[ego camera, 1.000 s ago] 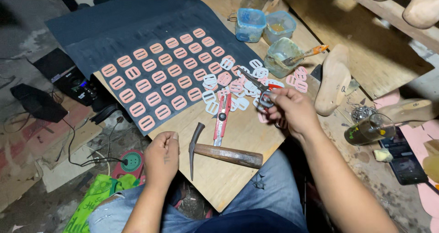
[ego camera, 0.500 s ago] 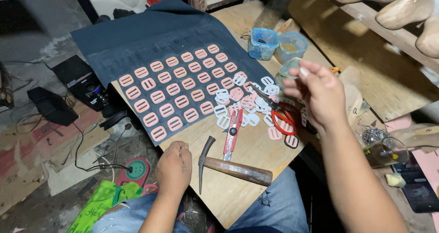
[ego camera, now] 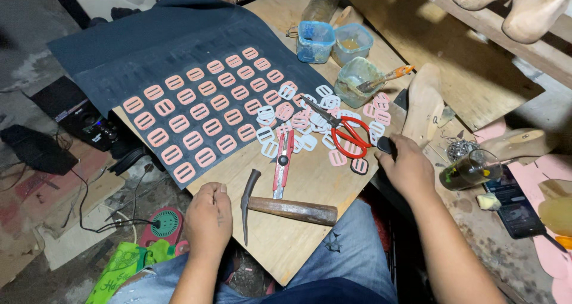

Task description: The person shapes small pink and white plastic shoe parts using a hammer and a curved metal tool on a wooden board. They trim edges with a utility knife and scissors, then place the finished pieces on the table.

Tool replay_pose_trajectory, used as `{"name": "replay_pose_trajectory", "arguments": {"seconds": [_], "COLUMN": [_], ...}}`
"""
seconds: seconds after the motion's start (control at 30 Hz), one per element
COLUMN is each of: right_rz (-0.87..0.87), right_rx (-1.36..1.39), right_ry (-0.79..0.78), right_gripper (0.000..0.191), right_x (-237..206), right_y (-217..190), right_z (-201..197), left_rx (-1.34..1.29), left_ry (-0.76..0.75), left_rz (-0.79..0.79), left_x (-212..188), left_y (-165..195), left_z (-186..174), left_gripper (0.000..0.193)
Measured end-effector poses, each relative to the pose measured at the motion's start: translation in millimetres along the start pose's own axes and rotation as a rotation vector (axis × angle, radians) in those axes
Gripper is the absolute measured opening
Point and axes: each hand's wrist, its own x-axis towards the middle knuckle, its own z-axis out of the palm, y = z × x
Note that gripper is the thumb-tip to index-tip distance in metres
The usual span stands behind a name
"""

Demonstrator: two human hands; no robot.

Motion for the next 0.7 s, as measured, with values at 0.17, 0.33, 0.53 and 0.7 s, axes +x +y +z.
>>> {"name": "replay_pose_trajectory", "arguments": {"seconds": [0.17,0.33,0.53,0.7], "right_rz": [0.055,0.063,-0.17,-0.653], "right_rx": [-0.077,0.059,0.602,0.8], "right_ry": [-0.047,0.017,-0.042,-0.241], "right_gripper": [0.046,0.044,0.016,0.021], "right_x": [6,3,-49,-106], "right_y": [1,-3,-62,-141], "right_z": [2,-10,-20,-11], "left_rx": [-0.056,-0.208,-0.572,-1.002], "left_ry": [0.021,0.004,-0.115,-0.627], "left_rz": [0.045,-0.014,-0.217,-0.406], "left_x": [-4,-8,-29,-61], "left_y": [-4,-4,15,37], "left_z": [1,-1,-3,1], "left_gripper": [0.025,0.024,0.024,0.036]}}
